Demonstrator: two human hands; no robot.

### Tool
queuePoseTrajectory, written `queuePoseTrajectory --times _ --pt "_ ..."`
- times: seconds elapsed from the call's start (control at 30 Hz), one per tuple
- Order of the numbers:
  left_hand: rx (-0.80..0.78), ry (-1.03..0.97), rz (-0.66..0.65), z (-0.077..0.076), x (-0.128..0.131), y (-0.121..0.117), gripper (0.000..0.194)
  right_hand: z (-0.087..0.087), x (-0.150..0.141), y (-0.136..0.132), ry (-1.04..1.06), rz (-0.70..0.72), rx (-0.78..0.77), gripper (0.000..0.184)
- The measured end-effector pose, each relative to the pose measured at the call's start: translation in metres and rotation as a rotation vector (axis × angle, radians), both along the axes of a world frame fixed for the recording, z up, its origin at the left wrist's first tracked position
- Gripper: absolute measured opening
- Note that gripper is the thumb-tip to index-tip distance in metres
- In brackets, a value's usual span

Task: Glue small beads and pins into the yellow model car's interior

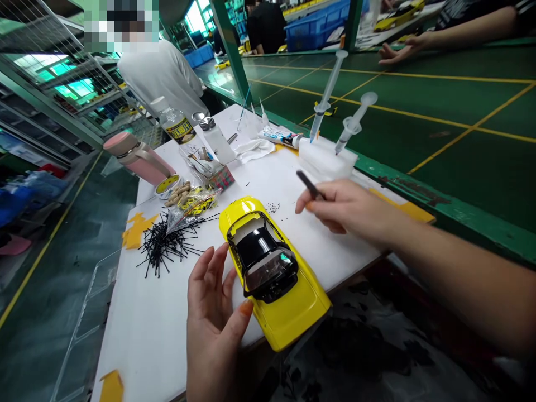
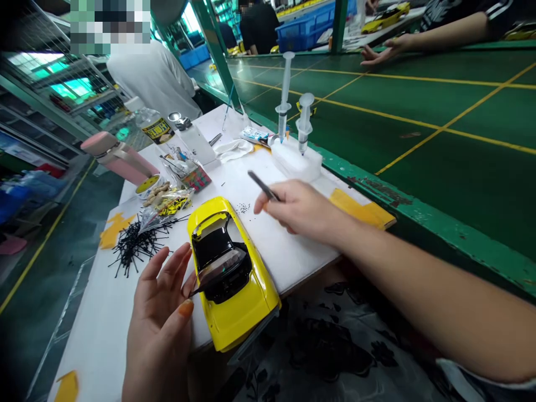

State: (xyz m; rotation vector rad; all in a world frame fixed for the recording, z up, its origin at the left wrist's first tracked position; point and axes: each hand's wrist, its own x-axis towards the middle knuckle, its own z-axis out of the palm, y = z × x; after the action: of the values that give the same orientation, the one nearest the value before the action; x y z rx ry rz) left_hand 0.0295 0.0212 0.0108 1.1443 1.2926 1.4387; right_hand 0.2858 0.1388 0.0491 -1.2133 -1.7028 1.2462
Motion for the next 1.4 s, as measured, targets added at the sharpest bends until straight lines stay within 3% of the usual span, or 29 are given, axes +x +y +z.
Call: queuePoseTrajectory --times 0.07,0.17,0.53,1.4 --pt "-0.014 0.016 0.013 0.001 0.001 0.0 0.073 -0.016 -0.003 -0.012 -0.148 -0.023 0.087 0.015" --pt "-0.008 0.011 0.017 0.001 0.001 0.001 0.073 -0.026 -0.01 -0.021 -0.255 -0.025 0.154 0.02" --pt "-0.005 -0.005 0.028 0.0 0.001 0.0 0.072 -0.022 -0.021 -0.02 -0.396 0.033 0.114 0.022" --pt "0.0 0.019 0.024 0.002 0.004 -0.001 0.072 -0.025 -0.023 -0.02 -0.328 0.014 0.136 0.025"
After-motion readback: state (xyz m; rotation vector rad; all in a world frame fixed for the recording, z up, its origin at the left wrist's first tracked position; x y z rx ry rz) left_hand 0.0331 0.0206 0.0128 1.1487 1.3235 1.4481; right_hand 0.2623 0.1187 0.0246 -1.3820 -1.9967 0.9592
